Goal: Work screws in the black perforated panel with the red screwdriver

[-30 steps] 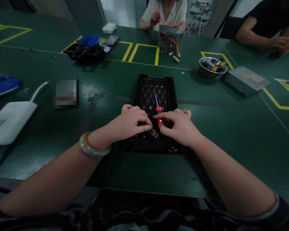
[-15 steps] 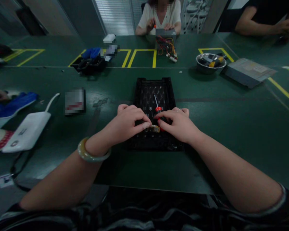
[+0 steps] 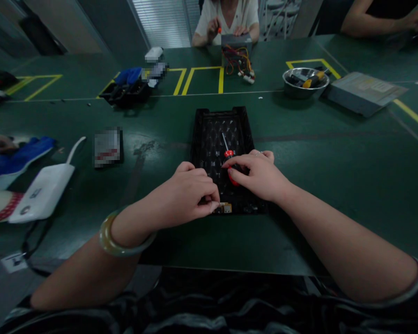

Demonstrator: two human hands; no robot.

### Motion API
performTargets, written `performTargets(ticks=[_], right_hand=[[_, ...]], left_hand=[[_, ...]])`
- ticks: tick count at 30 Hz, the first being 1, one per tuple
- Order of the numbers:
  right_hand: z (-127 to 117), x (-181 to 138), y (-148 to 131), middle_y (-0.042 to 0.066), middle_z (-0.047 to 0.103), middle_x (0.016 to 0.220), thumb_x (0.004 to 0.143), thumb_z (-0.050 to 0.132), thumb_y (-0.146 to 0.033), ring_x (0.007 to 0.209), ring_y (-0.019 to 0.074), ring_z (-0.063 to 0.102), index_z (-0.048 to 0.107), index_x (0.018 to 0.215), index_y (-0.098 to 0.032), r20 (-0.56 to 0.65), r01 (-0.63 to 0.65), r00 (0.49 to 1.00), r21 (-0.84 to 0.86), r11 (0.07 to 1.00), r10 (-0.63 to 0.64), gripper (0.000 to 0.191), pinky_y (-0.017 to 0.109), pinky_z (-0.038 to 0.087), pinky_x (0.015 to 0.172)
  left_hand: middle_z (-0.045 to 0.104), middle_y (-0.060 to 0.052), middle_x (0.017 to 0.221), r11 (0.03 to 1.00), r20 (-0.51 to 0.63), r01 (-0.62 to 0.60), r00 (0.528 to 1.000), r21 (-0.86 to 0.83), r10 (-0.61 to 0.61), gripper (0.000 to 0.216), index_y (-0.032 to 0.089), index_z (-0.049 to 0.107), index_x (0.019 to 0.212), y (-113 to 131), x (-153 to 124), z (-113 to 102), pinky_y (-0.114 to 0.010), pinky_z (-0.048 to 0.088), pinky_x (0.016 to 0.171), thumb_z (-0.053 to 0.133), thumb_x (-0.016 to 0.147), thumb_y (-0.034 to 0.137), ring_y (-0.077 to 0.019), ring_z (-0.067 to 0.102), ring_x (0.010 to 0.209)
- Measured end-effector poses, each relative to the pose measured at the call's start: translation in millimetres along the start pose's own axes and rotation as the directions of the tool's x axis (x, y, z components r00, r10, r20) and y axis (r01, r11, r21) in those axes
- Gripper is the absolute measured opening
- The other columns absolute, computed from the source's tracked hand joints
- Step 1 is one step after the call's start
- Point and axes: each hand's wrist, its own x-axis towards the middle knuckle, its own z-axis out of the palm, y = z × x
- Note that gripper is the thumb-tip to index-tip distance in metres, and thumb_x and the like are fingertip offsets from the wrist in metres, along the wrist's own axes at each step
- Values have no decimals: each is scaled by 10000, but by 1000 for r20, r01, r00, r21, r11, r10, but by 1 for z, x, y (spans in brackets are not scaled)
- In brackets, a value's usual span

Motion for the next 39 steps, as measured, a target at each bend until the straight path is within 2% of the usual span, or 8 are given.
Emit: performTargets(ticks=[16, 24, 26, 28, 29, 31, 34, 39], right_hand=[[1, 0, 1, -36, 710, 834, 927, 621, -358, 973, 227, 563, 766, 1086, -359, -9, 9, 1000, -26, 1000, -9, 215, 427, 218, 940], [1, -1, 0, -30, 700, 903, 944, 658, -404, 973, 215, 561, 767, 1086, -385, -20, 19, 1000, -78, 997, -21, 180, 415, 226, 912], [0, -2, 1, -10, 665, 922, 938, 684, -460, 972, 219, 559, 766, 1095, -394, -65, 32, 997, -114, 993, -39, 189, 411, 236, 898], [-2, -3, 0, 9, 642, 970, 926, 707, -483, 994, 231, 556, 764, 1109, -392, -135, 62, 987, -164, 984, -85, 212, 412, 241, 898], [-4, -4, -2, 17, 640, 993, 925, 713, -477, 1005, 237, 555, 767, 1105, -382, -165, 88, 979, -191, 978, -120, 211, 418, 241, 904], [-9, -7, -9, 23, 655, 1008, 937, 705, -446, 1011, 242, 557, 780, 1058, -360, -180, 156, 963, -232, 960, -201, 167, 433, 235, 925], [-14, -15, -24, 4, 688, 989, 951, 701, -401, 976, 224, 569, 791, 976, -359, -76, 265, 954, -231, 936, -289, 103, 444, 230, 936], [-6, -28, -43, -24, 702, 921, 917, 762, -332, 946, 208, 577, 792, 931, -356, 193, 349, 931, -214, 912, -311, 40, 435, 240, 914]], left_hand=[[708, 48, 791, 996, -64, -86, 994, -3, 85, 87, 244, 716, 862, -6, 2, -1, -393, 268, 910, 649, 909, 272, -165, 617, 867], [736, 60, 810, 988, 18, -119, 992, -100, 122, 146, 251, 728, 853, -11, 6, -1, -362, 290, 885, 683, 935, 363, -158, 628, 883], [751, 59, 833, 983, -18, -112, 994, -147, 110, 205, 259, 740, 861, -18, 7, -2, -359, 301, 903, 679, 942, 438, -155, 641, 885], [763, 48, 870, 980, -149, -63, 988, -187, 35, 237, 251, 746, 885, -27, 9, -2, -356, 324, 919, 647, 961, 453, -152, 654, 876], [768, 37, 903, 978, -232, -30, 972, -206, -19, 252, 243, 747, 906, -32, 11, -1, -356, 339, 931, 607, 985, 436, -157, 659, 890], [769, 11, 902, 959, -422, 66, 888, -275, -182, 314, 220, 749, 881, -42, 14, 4, -345, 387, 921, 533, 1017, 404, -166, 667, 897], [736, -4, 797, 891, -512, 137, 777, -432, -368, 351, 204, 757, 944, -52, 20, 12, -319, 455, 860, 501, 1022, 430, -170, 669, 848], [731, -6, 829, 805, -486, 101, 752, -584, -446, 351, 182, 743, 995, -61, 26, 25, -284, 481, 821, 479, 1027, 410, -146, 671, 822]])
